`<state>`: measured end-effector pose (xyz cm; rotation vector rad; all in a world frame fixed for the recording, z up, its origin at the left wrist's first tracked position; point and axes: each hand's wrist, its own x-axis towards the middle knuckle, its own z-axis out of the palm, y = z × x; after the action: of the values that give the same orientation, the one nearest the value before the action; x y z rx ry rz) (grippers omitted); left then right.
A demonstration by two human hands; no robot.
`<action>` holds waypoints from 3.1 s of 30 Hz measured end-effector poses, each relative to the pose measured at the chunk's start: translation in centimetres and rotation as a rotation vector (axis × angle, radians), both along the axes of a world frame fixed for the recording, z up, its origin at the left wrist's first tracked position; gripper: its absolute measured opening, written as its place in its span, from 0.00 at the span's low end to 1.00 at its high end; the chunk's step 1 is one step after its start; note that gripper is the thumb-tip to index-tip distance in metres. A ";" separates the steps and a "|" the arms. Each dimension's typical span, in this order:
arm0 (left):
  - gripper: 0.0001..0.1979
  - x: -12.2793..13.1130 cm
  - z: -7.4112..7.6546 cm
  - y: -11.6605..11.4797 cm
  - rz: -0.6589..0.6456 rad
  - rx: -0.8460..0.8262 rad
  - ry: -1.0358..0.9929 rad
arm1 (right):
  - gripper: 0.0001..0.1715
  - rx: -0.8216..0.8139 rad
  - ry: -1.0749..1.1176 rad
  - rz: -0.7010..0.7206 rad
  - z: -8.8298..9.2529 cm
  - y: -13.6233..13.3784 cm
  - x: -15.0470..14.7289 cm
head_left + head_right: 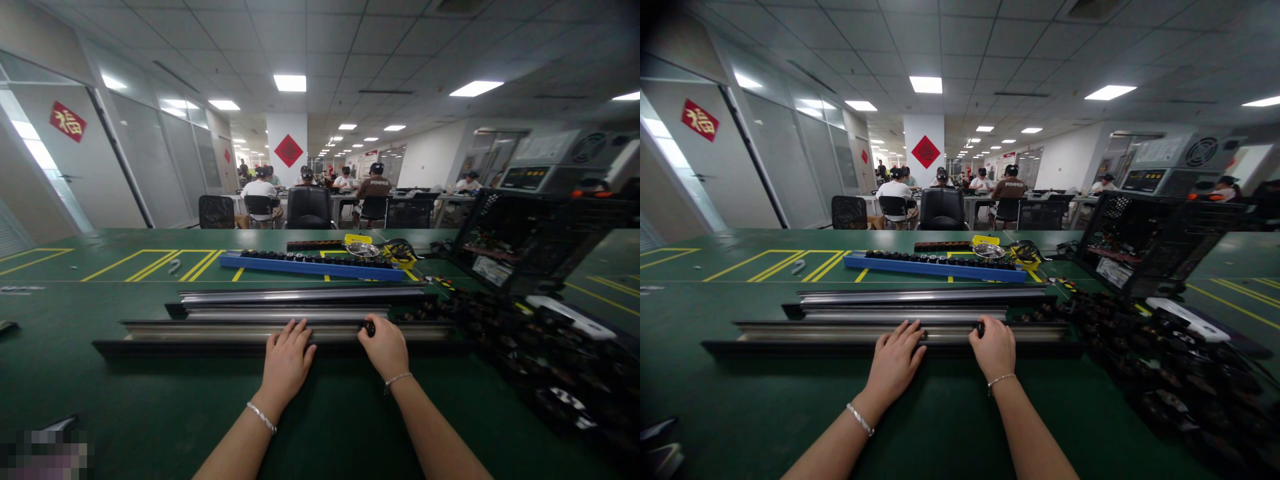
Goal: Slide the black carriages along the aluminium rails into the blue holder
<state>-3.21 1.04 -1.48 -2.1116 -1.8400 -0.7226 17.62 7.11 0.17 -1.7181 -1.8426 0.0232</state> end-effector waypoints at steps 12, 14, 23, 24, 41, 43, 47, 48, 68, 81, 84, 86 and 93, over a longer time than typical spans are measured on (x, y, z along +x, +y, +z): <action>0.13 0.0 0.0 0.0 -0.019 0.010 0.001 | 0.14 -0.004 -0.015 -0.028 0.0 0.3 1.4; 0.12 0.0 0.1 0.0 -0.023 0.001 -0.001 | 0.14 0.005 -0.011 -0.030 -0.1 0.4 1.5; 0.11 -0.1 -0.3 0.1 -0.026 0.021 -0.003 | 0.15 0.008 0.010 -0.055 -0.5 0.7 2.3; 0.11 -0.2 -0.3 0.1 -0.027 0.022 -0.001 | 0.15 0.007 0.009 -0.058 -0.4 0.7 2.4; 0.10 -0.3 -0.3 0.2 -0.035 0.007 -0.010 | 0.15 0.008 0.004 -0.064 -0.4 0.6 2.4; 0.10 -0.3 -0.3 0.3 -0.038 -0.004 -0.016 | 0.14 -0.001 0.005 -0.065 -0.3 0.6 2.4; 0.10 -0.3 -0.2 0.3 -0.044 -0.031 -0.027 | 0.14 -0.006 0.003 -0.062 -0.4 0.8 2.5; 0.10 -0.4 -0.2 0.3 -0.046 -0.031 -0.028 | 0.14 -0.006 0.005 -0.061 -0.4 0.8 2.5; 0.09 -0.4 -0.3 0.4 -0.056 -0.009 -0.041 | 0.15 -0.008 0.001 -0.089 -0.5 0.8 3.3; 0.10 -0.5 -0.5 0.5 -0.062 0.001 -0.033 | 0.15 -0.001 -0.019 -0.127 -0.7 1.1 4.2; 0.10 -0.6 -0.4 0.5 -0.063 0.004 -0.033 | 0.16 0.007 -0.023 -0.136 -0.8 1.2 4.5; 0.09 -0.6 -0.3 0.5 -0.065 0.004 -0.036 | 0.16 0.020 -0.026 -0.148 -0.8 1.2 4.7; 0.08 -0.5 -0.1 0.4 -0.065 -0.008 -0.044 | 0.15 0.027 -0.038 -0.160 -0.9 1.4 5.8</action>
<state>-3.70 1.48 -1.59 -2.1866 -1.8069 -0.7843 23.38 8.53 -0.70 -1.8537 -1.7190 -0.0992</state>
